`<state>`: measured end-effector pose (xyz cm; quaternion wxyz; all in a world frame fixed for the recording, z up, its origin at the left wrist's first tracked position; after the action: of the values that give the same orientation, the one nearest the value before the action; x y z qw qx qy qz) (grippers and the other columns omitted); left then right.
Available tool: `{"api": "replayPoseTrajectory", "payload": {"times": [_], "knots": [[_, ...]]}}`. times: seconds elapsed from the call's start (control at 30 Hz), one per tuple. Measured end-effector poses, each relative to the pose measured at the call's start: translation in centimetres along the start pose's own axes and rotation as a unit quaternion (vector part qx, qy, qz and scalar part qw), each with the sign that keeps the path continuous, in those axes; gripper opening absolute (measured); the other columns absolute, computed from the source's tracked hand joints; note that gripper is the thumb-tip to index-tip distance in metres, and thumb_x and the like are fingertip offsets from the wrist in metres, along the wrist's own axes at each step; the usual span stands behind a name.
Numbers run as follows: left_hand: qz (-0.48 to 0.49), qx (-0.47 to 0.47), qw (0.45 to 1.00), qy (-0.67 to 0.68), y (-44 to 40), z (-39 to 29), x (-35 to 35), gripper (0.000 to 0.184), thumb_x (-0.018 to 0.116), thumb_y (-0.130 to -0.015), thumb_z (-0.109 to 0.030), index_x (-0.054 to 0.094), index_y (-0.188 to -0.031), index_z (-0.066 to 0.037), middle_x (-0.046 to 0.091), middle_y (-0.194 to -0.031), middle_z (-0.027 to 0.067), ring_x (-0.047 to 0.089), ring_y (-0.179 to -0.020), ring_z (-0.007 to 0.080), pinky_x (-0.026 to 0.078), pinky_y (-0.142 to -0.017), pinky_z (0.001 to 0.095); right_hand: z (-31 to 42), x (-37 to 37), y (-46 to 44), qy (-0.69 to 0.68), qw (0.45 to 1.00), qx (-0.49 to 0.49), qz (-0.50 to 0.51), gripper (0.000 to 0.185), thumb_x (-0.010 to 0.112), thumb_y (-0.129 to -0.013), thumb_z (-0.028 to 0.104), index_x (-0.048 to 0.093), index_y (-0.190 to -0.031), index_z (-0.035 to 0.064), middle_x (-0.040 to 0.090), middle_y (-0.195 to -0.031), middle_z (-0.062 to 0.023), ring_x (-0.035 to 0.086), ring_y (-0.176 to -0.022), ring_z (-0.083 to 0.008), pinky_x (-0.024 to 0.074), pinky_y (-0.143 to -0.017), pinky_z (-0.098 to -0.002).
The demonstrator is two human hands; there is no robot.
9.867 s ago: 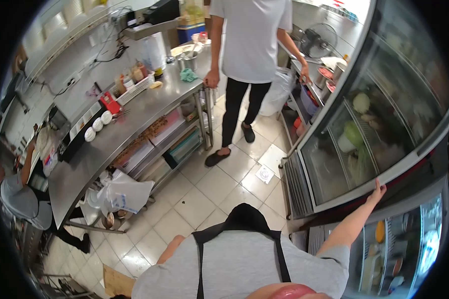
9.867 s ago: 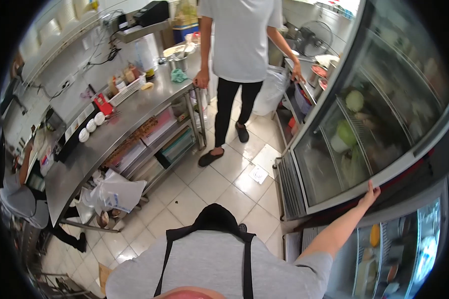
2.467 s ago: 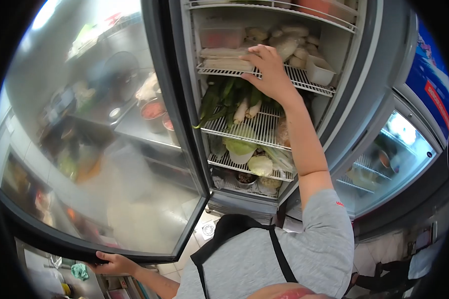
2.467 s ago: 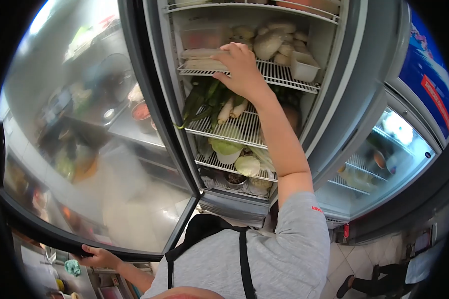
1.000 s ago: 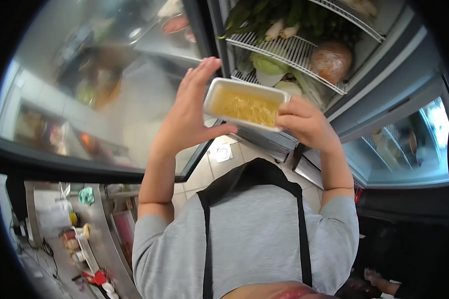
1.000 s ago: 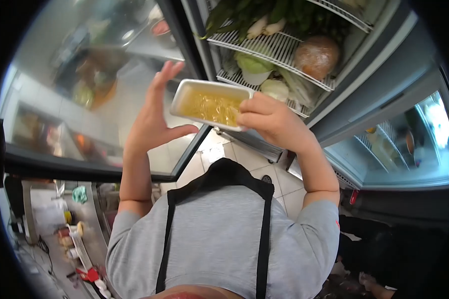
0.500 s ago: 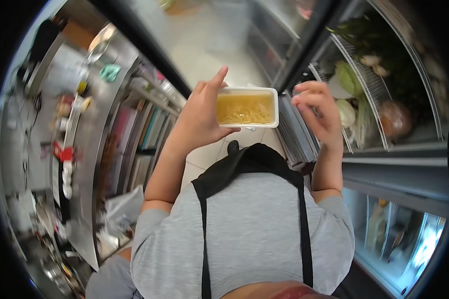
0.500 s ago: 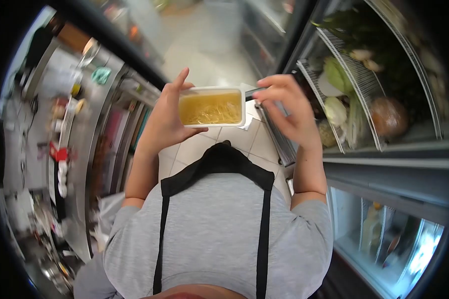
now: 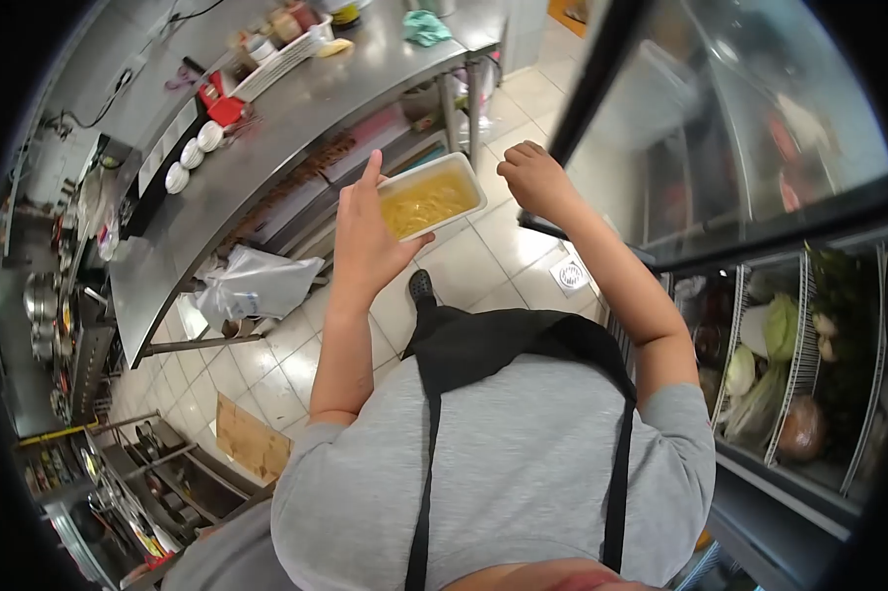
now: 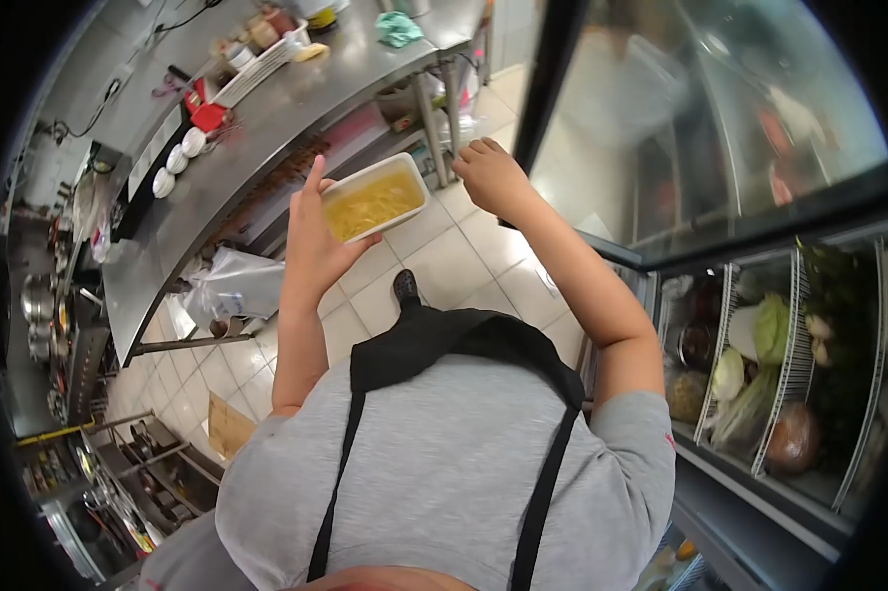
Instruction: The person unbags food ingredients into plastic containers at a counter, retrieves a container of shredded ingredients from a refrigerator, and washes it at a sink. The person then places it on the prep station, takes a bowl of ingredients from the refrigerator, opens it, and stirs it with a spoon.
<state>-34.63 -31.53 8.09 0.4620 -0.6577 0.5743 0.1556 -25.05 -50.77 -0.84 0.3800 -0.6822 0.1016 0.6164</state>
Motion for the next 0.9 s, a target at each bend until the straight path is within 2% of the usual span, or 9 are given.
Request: {"api": "replayPoseTrajectory", "payload": {"times": [0.07, 0.13, 0.2, 0.27, 0.4, 0.47, 0.73, 0.87, 0.9], "knots": [[-0.015, -0.003, 1.0, -0.002, -1.3, 3.4, -1.0, 0.109, 0.085, -0.049, -0.015, 0.025, -0.139, -0.005, 0.053, -0.107, 0.012, 0.048, -0.097, 0.0312, 0.04, -0.088, 0.0398, -1.7, 5.5, -2.8, 0.136, 0.989, -0.005, 0.062, 0.01, 0.057, -0.075, 0.013, 0.061, -0.084, 0.0097, 0.056, -0.091, -0.0071, 0.051, -0.1, -0.0235, 0.0356, -0.096, -0.0441], [-0.027, 0.002, 1.0, -0.004, -3.2, 6.6, -2.1, 0.107, 0.085, -0.049, -0.015, 0.027, -0.138, -0.005, 0.053, -0.108, 0.0123, 0.047, -0.098, 0.0317, 0.039, -0.088, 0.0401, -4.9, 7.5, -5.4, 0.235, 0.963, 0.105, 0.075, 0.014, 0.059, -0.074, 0.016, 0.062, -0.087, 0.0115, 0.057, -0.094, -0.0069, 0.053, -0.099, -0.0238, 0.0323, -0.098, -0.0491], [-0.031, 0.0, 0.999, -0.007, -5.0, 9.5, -2.8, 0.105, 0.085, -0.049, -0.015, 0.028, -0.137, -0.005, 0.052, -0.108, 0.0133, 0.046, -0.099, 0.0325, 0.039, -0.089, 0.0406, -9.8, 8.7, -6.7, 0.252, 0.897, 0.268, 0.243, 0.02, 0.06, -0.077, 0.019, 0.061, -0.096, 0.0128, 0.057, -0.098, -0.0071, 0.057, -0.098, -0.025, 0.0398, -0.091, -0.0508], [-0.018, -0.001, 1.0, 0.01, -6.8, 12.1, -3.4, 0.104, 0.084, -0.049, -0.015, 0.029, -0.136, -0.004, 0.052, -0.108, 0.0141, 0.046, -0.1, 0.033, 0.039, -0.089, 0.041, -12.3, 8.0, -6.0, 0.227, 0.825, 0.416, 0.309, 0.029, 0.061, -0.081, 0.028, 0.058, -0.105, 0.0133, 0.057, -0.101, -0.0075, 0.061, -0.094, -0.0267, 0.0487, -0.077, -0.0496], [-0.006, 0.044, 0.999, 0.011, -11.3, 15.2, -3.0, 0.108, 0.086, -0.048, -0.014, 0.027, -0.138, -0.004, 0.052, -0.108, 0.0118, 0.047, -0.1, 0.0304, 0.039, -0.09, 0.0387, -13.7, 8.8, -5.3, 0.239, 0.834, 0.427, 0.254, 0.019, 0.049, -0.086, 0.021, 0.057, -0.1, 0.0115, 0.057, -0.093, -0.0069, 0.062, -0.083, -0.0227, 0.0509, -0.057, -0.0456], [0.012, 0.042, 0.999, 0.021, -13.5, 16.0, -2.4, 0.108, 0.086, -0.048, -0.014, 0.027, -0.137, -0.004, 0.052, -0.108, 0.0118, 0.046, -0.101, 0.0305, 0.039, -0.09, 0.0389, -12.6, 7.8, -5.2, 0.223, 0.817, 0.462, 0.264, 0.043, 0.067, -0.077, 0.038, 0.054, -0.104, 0.0069, 0.058, -0.098, -0.0135, 0.064, -0.087, -0.0274, 0.053, -0.07, -0.0389], [0.074, 0.127, 0.981, 0.125, -21.9, 14.1, 2.8, 0.1, 0.084, -0.052, -0.016, 0.029, -0.135, -0.004, 0.05, -0.107, 0.013, 0.045, -0.099, 0.0321, 0.038, -0.088, 0.0406, -9.0, 4.8, -2.3, 0.088, 0.772, 0.582, 0.24, 0.04, 0.066, -0.078, 0.038, 0.057, -0.095, 0.003, 0.065, -0.082, -0.0161, 0.064, -0.08, -0.0316, 0.0512, -0.069, -0.04], [0.091, 0.172, 0.969, 0.152, -25.4, 10.7, 7.8, 0.098, 0.083, -0.054, -0.016, 0.029, -0.134, -0.005, 0.049, -0.108, 0.0126, 0.044, -0.098, 0.0319, 0.037, -0.088, 0.0408, -7.4, 1.8, 0.0, 0.049, 0.701, 0.69, 0.173, 0.041, 0.065, -0.079, 0.038, 0.058, -0.094, 0.0006, 0.064, -0.083, -0.0186, 0.063, -0.082, -0.0348, 0.0491, -0.072, -0.0415], [0.093, 0.183, 0.965, 0.162, -26.2, 9.7, 9.2, 0.098, 0.084, -0.054, -0.016, 0.029, -0.134, -0.004, 0.05, -0.11, 0.0139, 0.044, -0.1, 0.0323, 0.037, -0.089, 0.0411, -7.6, 0.5, -0.3, 0.042, 0.731, 0.68, 0.047, 0.039, 0.064, -0.079, 0.036, 0.059, -0.092, 0.0004, 0.064, -0.085, -0.0183, 0.062, -0.082, -0.0342, 0.0483, -0.072, -0.0405]]}}
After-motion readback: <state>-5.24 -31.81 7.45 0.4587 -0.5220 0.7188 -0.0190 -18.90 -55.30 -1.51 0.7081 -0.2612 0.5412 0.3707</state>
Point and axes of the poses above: each hand's wrist, its own y-axis away from the middle knuckle, its own x-axis out of the palm, z = x × y, the point moved 7 cm from there along -y, towards the middle knuckle
